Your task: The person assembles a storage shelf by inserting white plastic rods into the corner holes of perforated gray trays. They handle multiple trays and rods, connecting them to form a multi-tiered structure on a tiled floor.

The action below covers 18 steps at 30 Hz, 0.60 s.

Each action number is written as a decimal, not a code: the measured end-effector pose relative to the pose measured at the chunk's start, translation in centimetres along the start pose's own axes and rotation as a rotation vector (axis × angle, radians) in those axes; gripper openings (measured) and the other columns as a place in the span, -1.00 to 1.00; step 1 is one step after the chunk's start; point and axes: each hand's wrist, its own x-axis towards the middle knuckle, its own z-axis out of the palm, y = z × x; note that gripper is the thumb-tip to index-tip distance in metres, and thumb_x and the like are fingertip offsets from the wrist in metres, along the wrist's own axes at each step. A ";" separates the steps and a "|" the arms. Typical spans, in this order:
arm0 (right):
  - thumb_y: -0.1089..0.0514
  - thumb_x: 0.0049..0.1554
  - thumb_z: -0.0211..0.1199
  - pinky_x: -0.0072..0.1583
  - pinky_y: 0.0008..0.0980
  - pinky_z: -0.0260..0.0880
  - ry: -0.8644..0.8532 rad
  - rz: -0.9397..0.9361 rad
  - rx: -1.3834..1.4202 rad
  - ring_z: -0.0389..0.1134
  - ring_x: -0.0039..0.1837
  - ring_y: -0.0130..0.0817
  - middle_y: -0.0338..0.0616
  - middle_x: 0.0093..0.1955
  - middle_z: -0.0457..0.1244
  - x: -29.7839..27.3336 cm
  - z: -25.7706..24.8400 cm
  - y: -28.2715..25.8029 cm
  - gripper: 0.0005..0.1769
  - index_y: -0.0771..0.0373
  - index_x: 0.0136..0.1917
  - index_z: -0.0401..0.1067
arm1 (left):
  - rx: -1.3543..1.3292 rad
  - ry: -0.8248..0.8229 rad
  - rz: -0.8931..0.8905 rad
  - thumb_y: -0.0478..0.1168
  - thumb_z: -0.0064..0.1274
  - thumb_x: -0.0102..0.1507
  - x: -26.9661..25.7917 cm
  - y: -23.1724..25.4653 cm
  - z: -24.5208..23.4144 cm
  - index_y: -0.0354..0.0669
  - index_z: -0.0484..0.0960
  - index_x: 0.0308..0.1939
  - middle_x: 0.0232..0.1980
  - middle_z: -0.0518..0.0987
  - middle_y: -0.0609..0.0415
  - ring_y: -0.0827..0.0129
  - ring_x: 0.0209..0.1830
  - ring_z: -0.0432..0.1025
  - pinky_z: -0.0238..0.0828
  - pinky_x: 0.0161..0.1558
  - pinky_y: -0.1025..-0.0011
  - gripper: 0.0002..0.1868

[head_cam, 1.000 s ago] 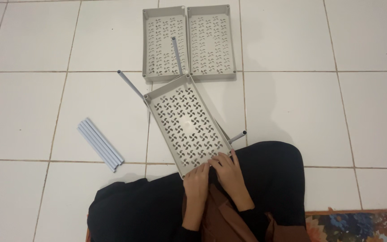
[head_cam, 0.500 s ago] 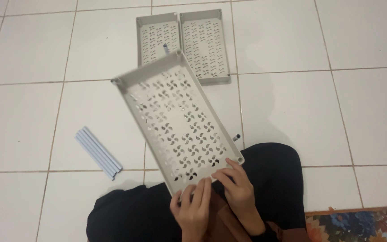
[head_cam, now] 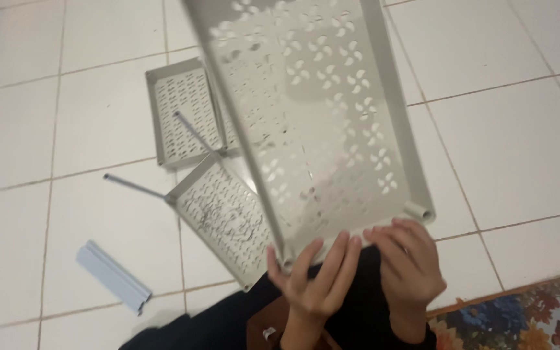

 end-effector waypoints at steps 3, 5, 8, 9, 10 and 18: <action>0.52 0.18 0.38 0.37 -0.11 0.58 0.026 0.043 -0.064 0.50 0.30 0.05 -0.08 0.08 0.46 2.4 1.7 3.6 -0.74 0.33 0.10 0.68 | -0.041 -0.063 -0.021 -0.02 0.40 0.42 1.6 0.8 5.5 0.30 0.91 0.11 0.13 0.79 0.50 0.46 0.19 0.55 -0.01 0.65 -0.25 -0.82; 0.52 0.14 0.37 0.35 -0.12 0.56 0.019 0.022 -0.045 0.50 0.30 0.05 -0.06 0.08 0.46 4.0 4.0 6.6 -0.72 0.33 0.09 0.68 | -0.061 -0.101 -0.077 -0.08 0.40 0.41 2.4 0.7 9.5 0.20 0.90 0.12 0.10 0.80 0.46 0.44 0.15 0.56 0.06 0.67 -0.18 -0.80; 0.50 0.11 0.41 0.30 -0.14 0.55 0.015 0.029 -0.012 0.50 0.27 0.01 -0.05 0.07 0.46 5.7 8.1 10.8 -0.74 0.34 0.06 0.67 | -0.045 -0.143 -0.140 -0.19 0.36 0.36 3.1 -0.1 14.8 0.13 0.89 0.10 0.06 0.79 0.41 0.39 0.11 0.56 0.10 0.67 -0.13 -0.77; 0.48 0.10 0.43 0.29 -0.15 0.55 0.012 0.034 0.000 0.50 0.26 0.00 -0.06 0.06 0.46 6.1 9.8 12.1 -0.75 0.34 0.05 0.67 | -0.032 -0.152 -0.161 -0.23 0.34 0.34 3.3 -0.6 16.6 0.12 0.89 0.09 0.05 0.79 0.39 0.38 0.10 0.56 0.10 0.67 -0.13 -0.75; 0.48 0.08 0.43 0.28 -0.16 0.56 0.004 0.037 0.017 0.50 0.24 -0.02 -0.06 0.05 0.46 6.4 11.3 13.6 -0.75 0.35 0.04 0.67 | -0.027 -0.171 -0.182 -0.27 0.31 0.32 3.2 -1.0 18.4 0.09 0.89 0.09 0.05 0.79 0.38 0.36 0.12 0.56 0.10 0.66 -0.14 -0.73; 0.47 0.01 0.40 0.20 -0.23 0.56 -0.022 0.099 0.070 0.50 0.19 -0.07 -0.10 0.04 0.48 7.1 25.2 23.0 -0.72 0.32 0.01 0.68 | -0.125 -0.306 -0.419 -0.54 0.11 0.29 1.0 -5.5 32.8 -0.07 0.81 0.08 0.13 0.78 0.19 0.08 0.42 0.54 0.14 0.69 -0.13 -0.61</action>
